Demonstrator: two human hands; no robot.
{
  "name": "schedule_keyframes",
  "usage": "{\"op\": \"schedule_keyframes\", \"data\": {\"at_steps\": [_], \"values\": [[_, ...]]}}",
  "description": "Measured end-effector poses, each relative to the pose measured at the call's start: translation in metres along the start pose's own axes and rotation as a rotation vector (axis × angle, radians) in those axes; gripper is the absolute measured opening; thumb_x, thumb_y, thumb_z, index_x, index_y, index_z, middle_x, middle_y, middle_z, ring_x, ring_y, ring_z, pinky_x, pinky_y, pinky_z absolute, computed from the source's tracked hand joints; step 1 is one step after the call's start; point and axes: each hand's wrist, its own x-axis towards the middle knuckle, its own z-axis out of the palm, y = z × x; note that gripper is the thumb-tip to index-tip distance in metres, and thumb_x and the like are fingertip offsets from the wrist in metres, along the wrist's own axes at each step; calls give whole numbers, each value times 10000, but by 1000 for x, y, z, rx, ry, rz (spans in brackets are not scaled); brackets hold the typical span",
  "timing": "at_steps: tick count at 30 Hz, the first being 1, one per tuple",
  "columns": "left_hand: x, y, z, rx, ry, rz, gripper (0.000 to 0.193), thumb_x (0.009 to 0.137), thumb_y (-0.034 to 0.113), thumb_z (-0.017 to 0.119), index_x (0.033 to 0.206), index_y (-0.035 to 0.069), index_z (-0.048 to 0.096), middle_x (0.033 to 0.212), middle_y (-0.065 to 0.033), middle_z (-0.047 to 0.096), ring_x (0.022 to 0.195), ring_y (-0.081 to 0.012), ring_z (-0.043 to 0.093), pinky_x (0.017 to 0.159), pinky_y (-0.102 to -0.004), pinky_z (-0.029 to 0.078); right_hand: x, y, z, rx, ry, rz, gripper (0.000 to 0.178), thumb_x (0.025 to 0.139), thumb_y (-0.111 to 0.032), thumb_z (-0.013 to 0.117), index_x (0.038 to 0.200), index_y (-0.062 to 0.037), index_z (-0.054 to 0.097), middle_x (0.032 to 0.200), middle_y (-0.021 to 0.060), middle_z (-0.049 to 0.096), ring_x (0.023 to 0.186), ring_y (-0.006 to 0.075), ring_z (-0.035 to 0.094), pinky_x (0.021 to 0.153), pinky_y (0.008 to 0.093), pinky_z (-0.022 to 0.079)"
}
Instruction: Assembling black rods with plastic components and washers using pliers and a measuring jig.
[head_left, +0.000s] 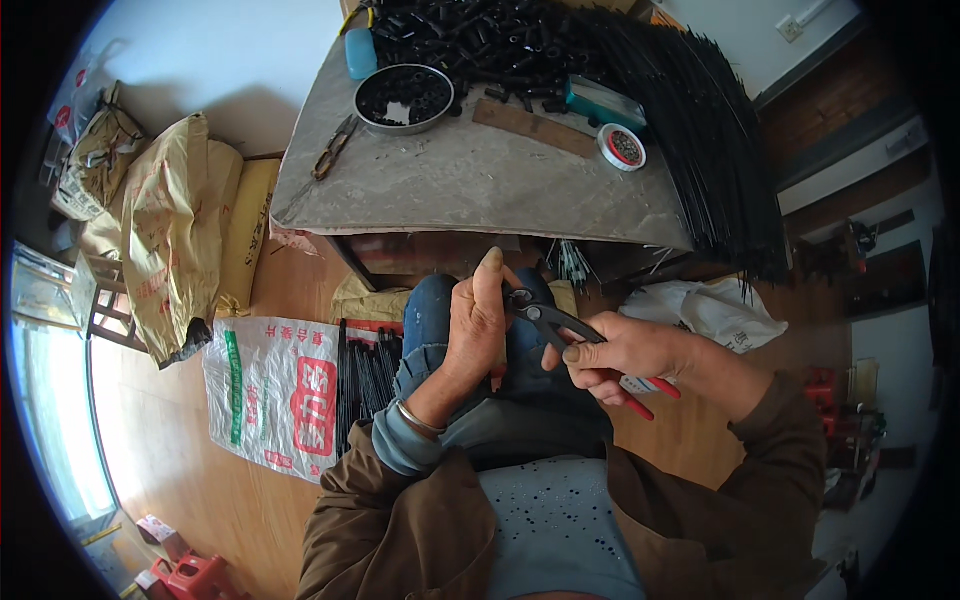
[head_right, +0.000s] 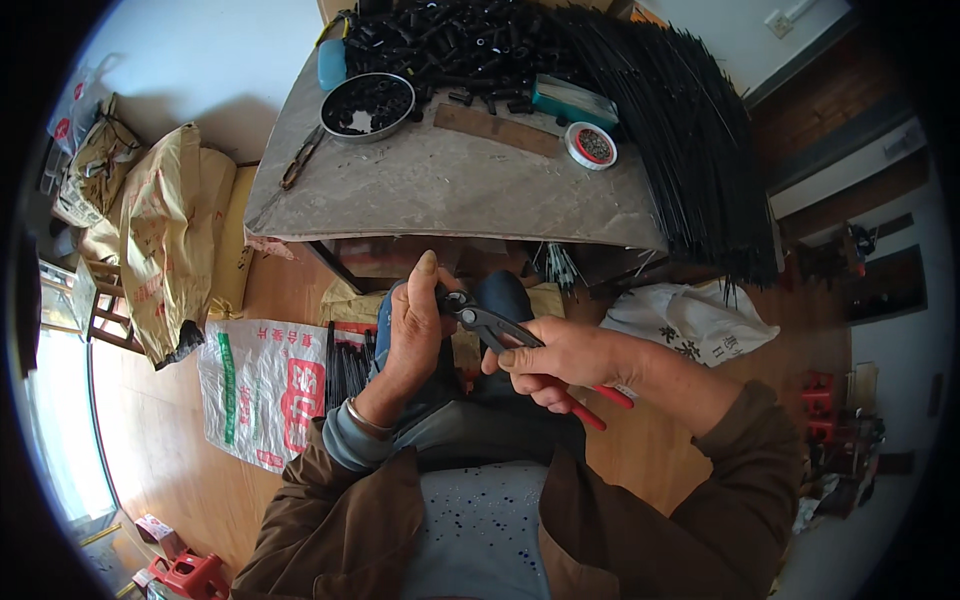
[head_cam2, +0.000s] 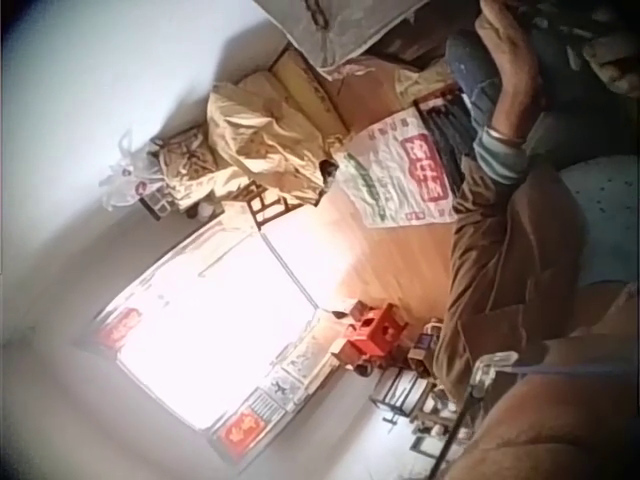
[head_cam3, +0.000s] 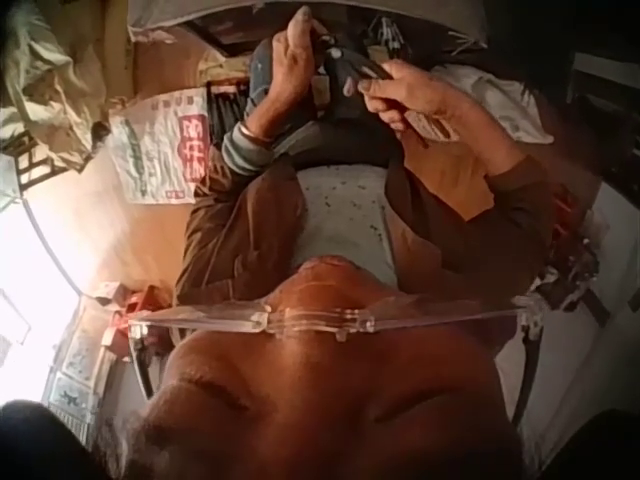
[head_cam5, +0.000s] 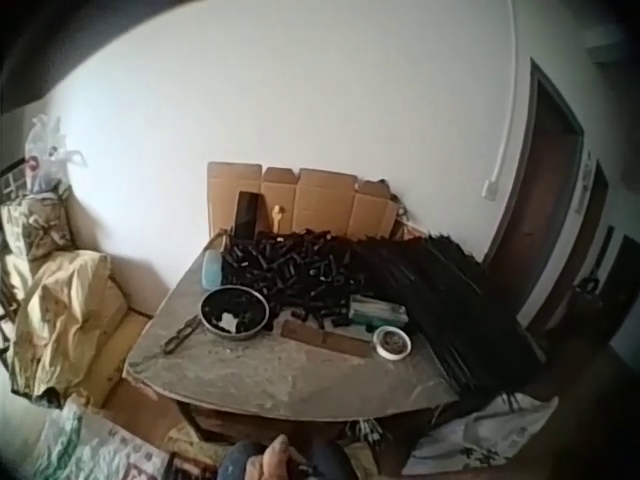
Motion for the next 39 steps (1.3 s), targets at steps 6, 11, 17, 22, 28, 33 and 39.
{"op": "schedule_keyframes", "data": {"at_steps": [6,11,17,22,28,33,39], "values": [[-4,-2,9,47,15,41,588,993,513,318,725,47,556,540,10,458,467,-55,395,460,-222,319,-8,2,11,-18,64,79,286,1002,-308,473,967,-24,472,611,-35,376,472,68,378,450,257,385],[-5,-6,10,45,36,0,578,997,505,326,724,50,557,542,15,458,474,-48,389,458,-217,313,-6,7,11,-8,58,105,296,1002,-320,472,893,-46,442,595,-44,361,446,59,346,425,250,365],[-7,-11,14,32,39,91,574,1008,471,326,685,54,553,539,27,454,480,-44,366,455,-217,291,5,29,14,75,32,-9,312,999,-342,476,888,-52,452,607,-44,361,474,57,342,464,251,378],[-13,-15,11,31,9,8,577,1011,460,321,682,46,551,537,31,454,489,-42,371,459,-225,289,-4,22,16,9,34,83,324,1006,-356,452,845,-75,429,601,-55,331,482,50,343,464,245,370],[-16,-18,17,105,-6,103,567,1009,455,327,684,47,549,552,27,475,495,-35,387,462,-211,317,-16,23,22,48,49,147,340,1017,-352,421,791,-99,401,596,-63,321,459,44,322,450,245,363],[-21,-20,21,35,-8,47,582,1004,467,358,692,20,561,480,31,394,458,-44,370,452,-233,296,-16,23,27,-42,125,168,322,1018,-313,423,775,-102,398,593,-63,322,449,42,327,440,248,362],[-21,-20,22,8,24,2,592,994,503,348,677,43,545,431,24,405,357,-43,354,368,-216,252,8,51,14,-469,370,-259,298,1009,-294,448,798,-84,433,598,-55,357,450,40,354,420,237,365]]}}
